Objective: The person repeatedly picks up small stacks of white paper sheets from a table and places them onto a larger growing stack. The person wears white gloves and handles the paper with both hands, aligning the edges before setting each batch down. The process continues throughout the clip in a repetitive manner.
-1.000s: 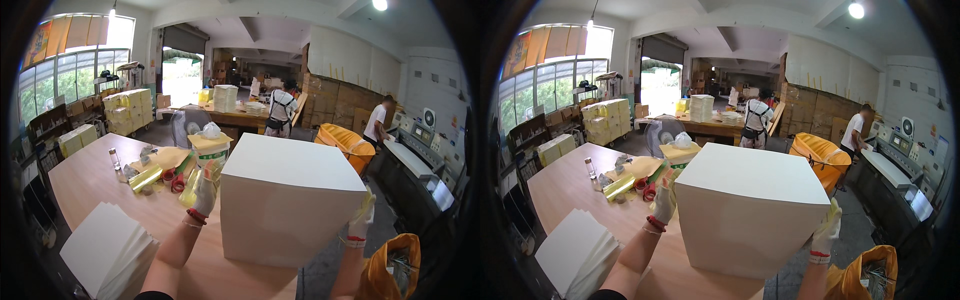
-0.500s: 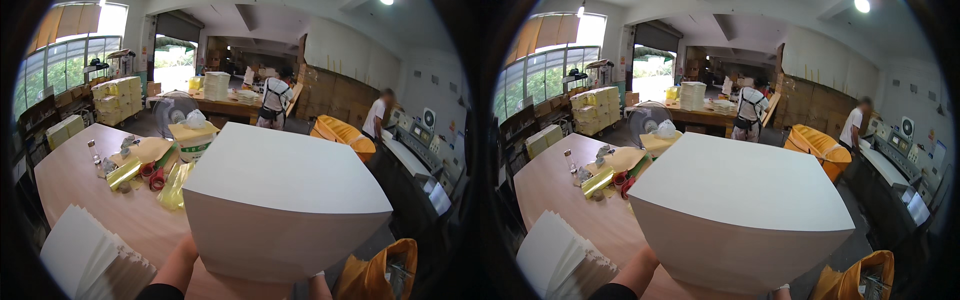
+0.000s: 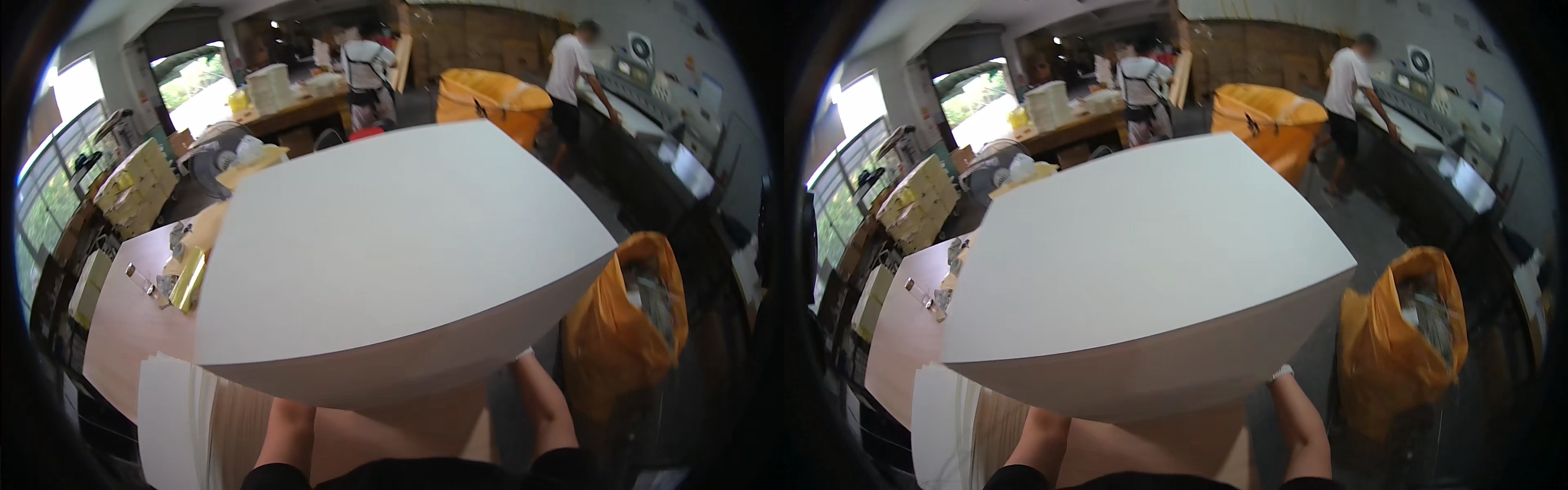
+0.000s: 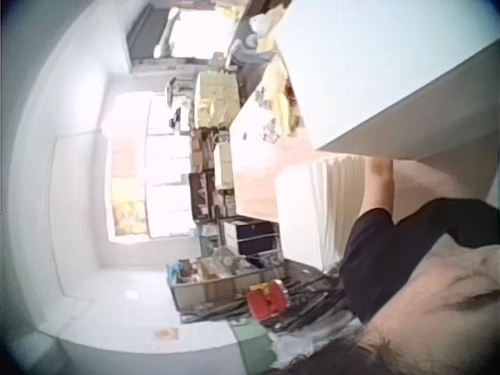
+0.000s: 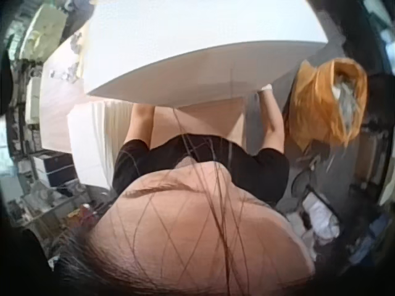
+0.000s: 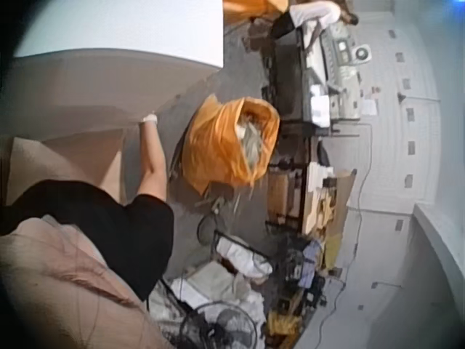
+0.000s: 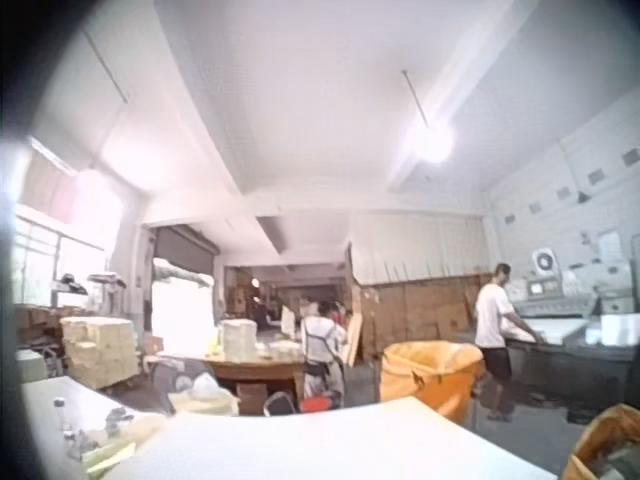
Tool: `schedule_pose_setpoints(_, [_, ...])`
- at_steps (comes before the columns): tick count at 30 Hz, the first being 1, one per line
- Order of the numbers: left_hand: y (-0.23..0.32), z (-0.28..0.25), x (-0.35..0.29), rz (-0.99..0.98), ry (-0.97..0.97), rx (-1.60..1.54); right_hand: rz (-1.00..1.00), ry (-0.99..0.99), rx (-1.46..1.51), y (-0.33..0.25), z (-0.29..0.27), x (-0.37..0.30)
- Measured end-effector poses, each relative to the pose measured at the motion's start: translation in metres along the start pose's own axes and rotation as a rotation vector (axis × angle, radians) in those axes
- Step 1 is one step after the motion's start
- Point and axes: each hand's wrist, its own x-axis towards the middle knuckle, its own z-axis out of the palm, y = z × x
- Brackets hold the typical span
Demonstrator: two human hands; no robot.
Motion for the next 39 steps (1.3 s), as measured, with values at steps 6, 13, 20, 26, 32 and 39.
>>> schedule_pose_setpoints(6, [-0.007,-0.008,-0.093,-0.063,-0.022,0.060,-0.016,0.103,0.003,0.023,-0.044,-0.109])
schedule_pose_setpoints(13, [-0.009,-0.030,-0.151,-0.122,-0.072,0.084,-0.040,0.202,0.027,0.056,-0.080,-0.207])
schedule_pose_setpoints(20, [-0.014,-0.044,-0.160,-0.178,-0.200,0.075,-0.139,0.275,-0.009,0.075,-0.095,-0.280])
schedule_pose_setpoints(26, [-0.020,-0.028,-0.142,-0.207,-0.313,0.035,-0.416,0.406,0.161,0.126,-0.044,-0.355])
schedule_pose_setpoints(32, [-0.024,-0.012,-0.133,-0.206,-0.397,-0.008,-0.520,0.556,0.255,0.111,0.022,-0.354])
schedule_pose_setpoints(39, [-0.027,-0.007,-0.146,-0.184,-0.445,-0.062,-0.416,0.721,0.176,0.105,0.018,-0.351])
